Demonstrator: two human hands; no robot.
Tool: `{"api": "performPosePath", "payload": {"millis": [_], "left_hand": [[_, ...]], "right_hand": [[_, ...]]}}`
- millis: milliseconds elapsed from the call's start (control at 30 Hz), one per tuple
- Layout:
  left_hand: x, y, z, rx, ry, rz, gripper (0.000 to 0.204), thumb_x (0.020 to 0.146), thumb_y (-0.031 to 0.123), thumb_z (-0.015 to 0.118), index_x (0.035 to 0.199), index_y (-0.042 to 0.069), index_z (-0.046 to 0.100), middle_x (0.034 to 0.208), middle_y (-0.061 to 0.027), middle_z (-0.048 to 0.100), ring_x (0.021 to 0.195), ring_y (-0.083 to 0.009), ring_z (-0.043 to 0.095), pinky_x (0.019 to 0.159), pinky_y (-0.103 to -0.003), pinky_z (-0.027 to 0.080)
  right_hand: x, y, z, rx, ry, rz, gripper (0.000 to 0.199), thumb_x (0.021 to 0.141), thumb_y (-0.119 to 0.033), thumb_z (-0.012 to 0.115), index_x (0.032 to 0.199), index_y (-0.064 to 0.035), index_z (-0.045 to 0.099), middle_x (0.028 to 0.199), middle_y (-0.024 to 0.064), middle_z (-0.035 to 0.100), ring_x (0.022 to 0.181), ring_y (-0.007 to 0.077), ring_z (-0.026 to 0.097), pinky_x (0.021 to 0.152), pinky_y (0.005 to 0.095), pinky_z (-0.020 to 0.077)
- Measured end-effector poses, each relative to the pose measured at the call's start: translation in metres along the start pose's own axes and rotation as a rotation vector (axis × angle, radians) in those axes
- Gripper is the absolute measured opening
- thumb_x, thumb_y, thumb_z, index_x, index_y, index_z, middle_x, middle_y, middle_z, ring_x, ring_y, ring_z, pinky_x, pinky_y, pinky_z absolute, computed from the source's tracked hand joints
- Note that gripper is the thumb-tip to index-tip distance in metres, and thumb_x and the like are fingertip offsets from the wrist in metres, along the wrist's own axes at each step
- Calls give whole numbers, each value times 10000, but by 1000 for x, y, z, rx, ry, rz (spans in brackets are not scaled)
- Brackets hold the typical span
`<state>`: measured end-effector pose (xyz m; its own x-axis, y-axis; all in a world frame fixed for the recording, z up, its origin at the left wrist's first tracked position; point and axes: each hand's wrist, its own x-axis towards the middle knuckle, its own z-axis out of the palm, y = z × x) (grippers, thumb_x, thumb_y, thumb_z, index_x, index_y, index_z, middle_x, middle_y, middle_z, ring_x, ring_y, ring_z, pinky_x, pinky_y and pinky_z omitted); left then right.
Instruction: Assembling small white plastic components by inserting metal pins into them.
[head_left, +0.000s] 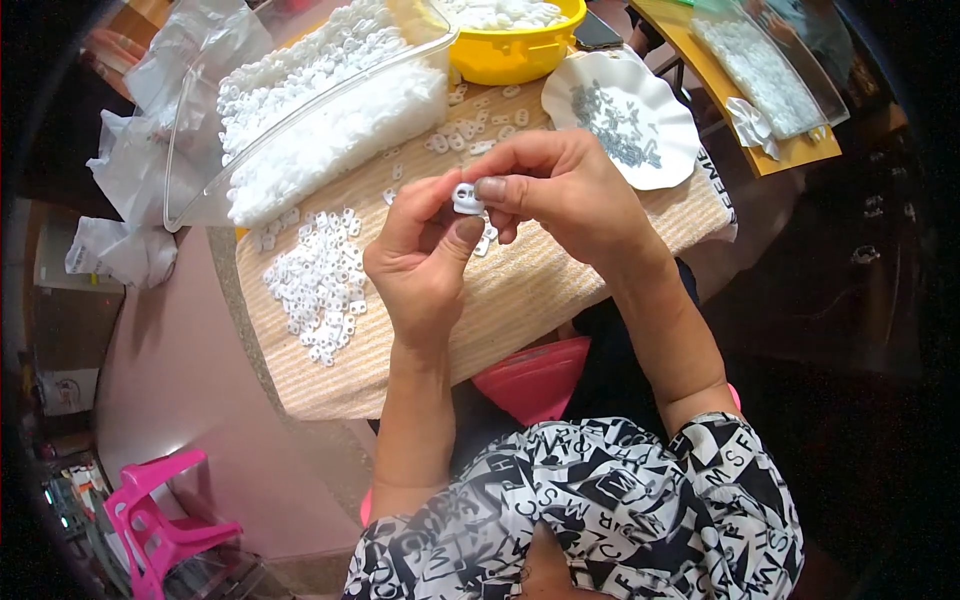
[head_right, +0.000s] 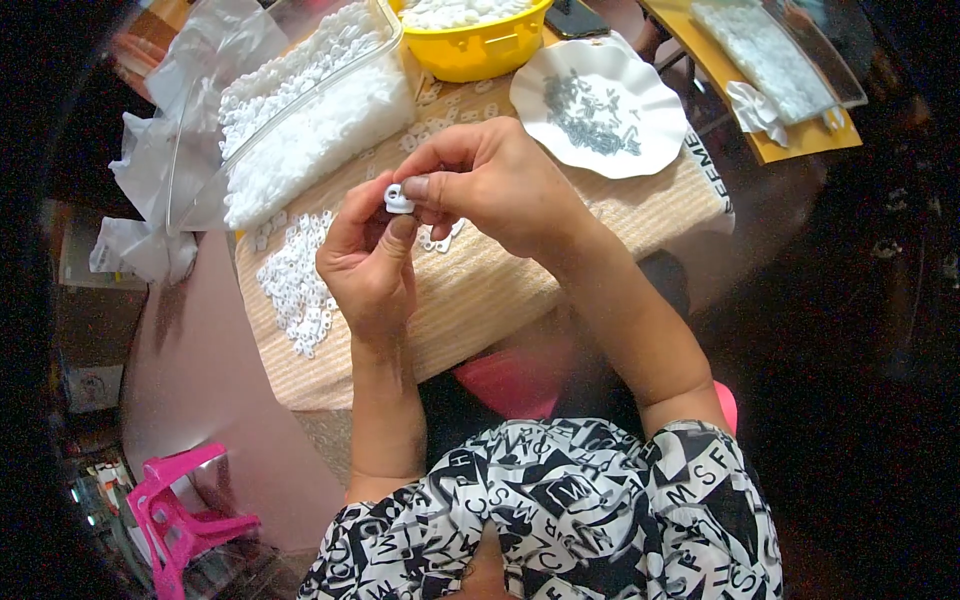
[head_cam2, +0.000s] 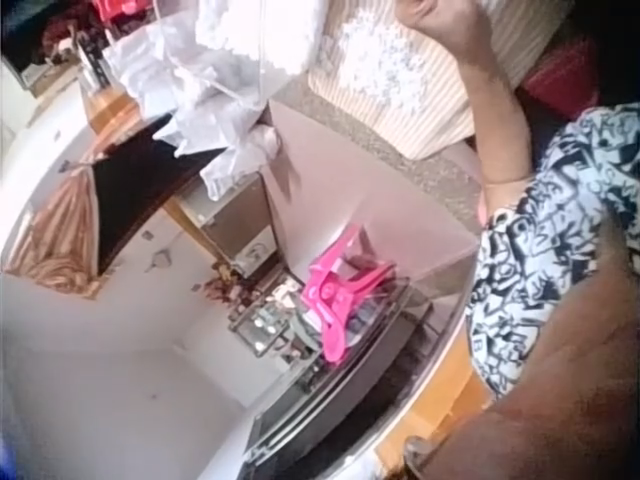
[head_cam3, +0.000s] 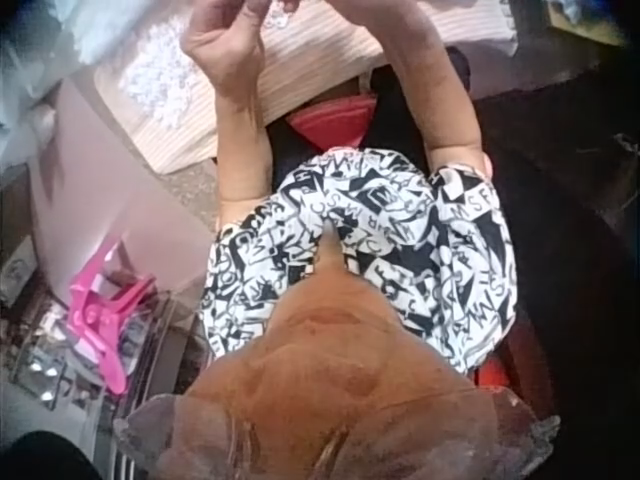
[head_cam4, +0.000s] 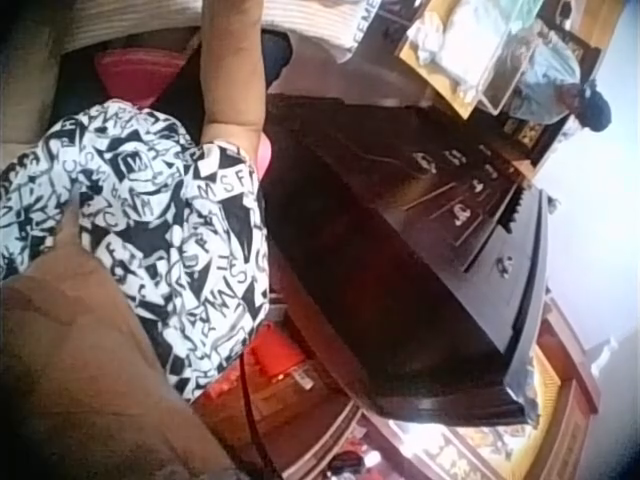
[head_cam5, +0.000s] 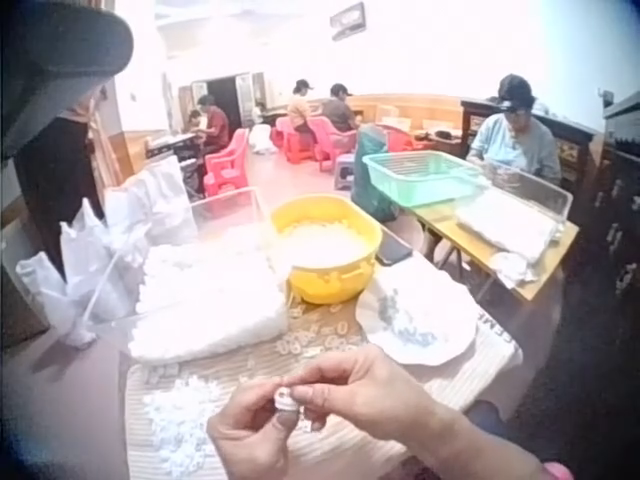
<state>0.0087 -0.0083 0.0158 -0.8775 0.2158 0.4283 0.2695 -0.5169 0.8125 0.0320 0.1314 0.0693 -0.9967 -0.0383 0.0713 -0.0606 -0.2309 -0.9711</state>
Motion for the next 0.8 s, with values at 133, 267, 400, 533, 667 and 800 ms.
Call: {"api": "performPosePath", "payload": {"millis": [133, 267, 400, 533, 667, 800], "left_hand": [[0, 3, 2, -3, 71, -93, 321, 759, -49, 618, 1073, -26, 557, 916, -68, 578, 792, -106, 548, 701, -217, 463], [1, 3, -4, 31, 278, -145, 289, 766, -24, 619, 1046, -52, 554, 866, -74, 585, 764, -123, 560, 689, -230, 477], [-2, 2, -1, 227, 253, -190, 235, 772, -3, 619, 998, -51, 579, 854, -65, 586, 755, -113, 552, 689, -218, 458], [0, -10, -2, 597, 52, -46, 199, 744, -4, 629, 940, -25, 606, 847, -69, 582, 787, -149, 549, 700, -235, 438], [0, -7, 5, 914, -159, 181, 206, 672, -48, 606, 871, 0, 614, 875, -118, 578, 809, -254, 540, 719, -317, 430], [3, -19, 25, 999, -340, 286, 239, 636, -77, 559, 854, 7, 607, 894, -117, 579, 823, -291, 518, 737, -359, 421]], "right_hand": [[3, -2, -6, -50, 53, -51, 118, 767, -33, 602, 851, 50, 610, 669, 67, 597, 541, 92, 545, 483, 210, 458], [28, -27, -21, -462, 365, -330, 164, 759, -71, 612, 878, 41, 612, 662, 50, 592, 547, 86, 538, 498, 212, 435], [84, -53, -50, -1006, 674, -744, 134, 689, -79, 519, 725, 14, 609, 675, 194, 591, 681, 326, 593, 636, 390, 469], [119, -24, -116, -1568, 409, -639, 131, 656, -87, 518, 689, -26, 629, 694, 188, 601, 690, 339, 590, 654, 399, 472], [55, -31, -119, -1417, 550, -477, 130, 710, -104, 574, 788, -22, 637, 696, 138, 612, 637, 263, 593, 609, 345, 467], [-4, -18, -155, -1630, 411, -70, 281, 707, -147, 641, 977, -71, 629, 820, 141, 631, 744, 273, 607, 693, 344, 466]]}}
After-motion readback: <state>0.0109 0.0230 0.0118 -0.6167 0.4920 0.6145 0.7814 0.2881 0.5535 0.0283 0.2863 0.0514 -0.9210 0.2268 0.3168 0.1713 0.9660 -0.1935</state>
